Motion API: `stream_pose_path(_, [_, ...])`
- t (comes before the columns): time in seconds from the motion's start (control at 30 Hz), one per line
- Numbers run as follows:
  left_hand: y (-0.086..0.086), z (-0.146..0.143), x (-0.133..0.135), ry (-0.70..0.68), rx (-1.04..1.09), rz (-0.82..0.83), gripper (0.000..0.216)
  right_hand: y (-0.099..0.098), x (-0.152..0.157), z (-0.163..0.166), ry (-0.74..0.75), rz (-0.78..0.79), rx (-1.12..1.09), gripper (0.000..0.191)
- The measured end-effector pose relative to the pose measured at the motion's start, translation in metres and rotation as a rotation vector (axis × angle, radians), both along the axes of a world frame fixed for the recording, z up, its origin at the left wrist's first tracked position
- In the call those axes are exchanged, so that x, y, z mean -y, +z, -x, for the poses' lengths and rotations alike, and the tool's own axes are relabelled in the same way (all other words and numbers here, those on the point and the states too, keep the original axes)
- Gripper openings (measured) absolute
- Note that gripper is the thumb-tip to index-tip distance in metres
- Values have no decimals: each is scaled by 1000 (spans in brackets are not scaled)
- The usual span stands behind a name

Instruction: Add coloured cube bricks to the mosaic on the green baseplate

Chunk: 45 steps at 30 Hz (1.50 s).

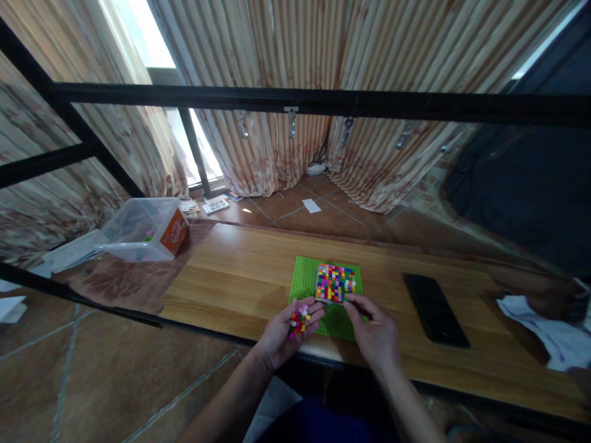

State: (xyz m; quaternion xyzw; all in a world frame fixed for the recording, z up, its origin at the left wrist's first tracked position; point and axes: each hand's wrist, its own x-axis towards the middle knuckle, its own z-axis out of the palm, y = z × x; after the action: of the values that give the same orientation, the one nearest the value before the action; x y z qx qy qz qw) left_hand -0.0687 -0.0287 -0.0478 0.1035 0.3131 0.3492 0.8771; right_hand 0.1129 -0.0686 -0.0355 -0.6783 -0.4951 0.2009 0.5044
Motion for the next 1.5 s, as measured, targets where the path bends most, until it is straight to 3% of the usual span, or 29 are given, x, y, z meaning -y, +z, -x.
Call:
stream_pose_path(0.17, [0,0,0,-1,3,3,38,2,-18,-18,-42,-69,24,27])
stream_pose_path(0.5, [1,-1,0,5,2,11,36,-13,-37,-20,-116,-100,94,22])
stream_pose_path(0.63, [1,0,0,0,-12,8,36,-21,-41,-20,-128,-78,-7,22])
stream_pose_path(0.77, [0,0,0,-3,-12,1,36,-26,-45,-20,-109,-62,-253,27])
stream_pose_path(1.0, [2,0,1,-4,-17,-7,37,-16,-48,-18,-86,30,-493,39])
stream_pose_path(1.5, [1,-1,1,4,-25,-11,37,-14,-49,-24,-21,65,-439,48])
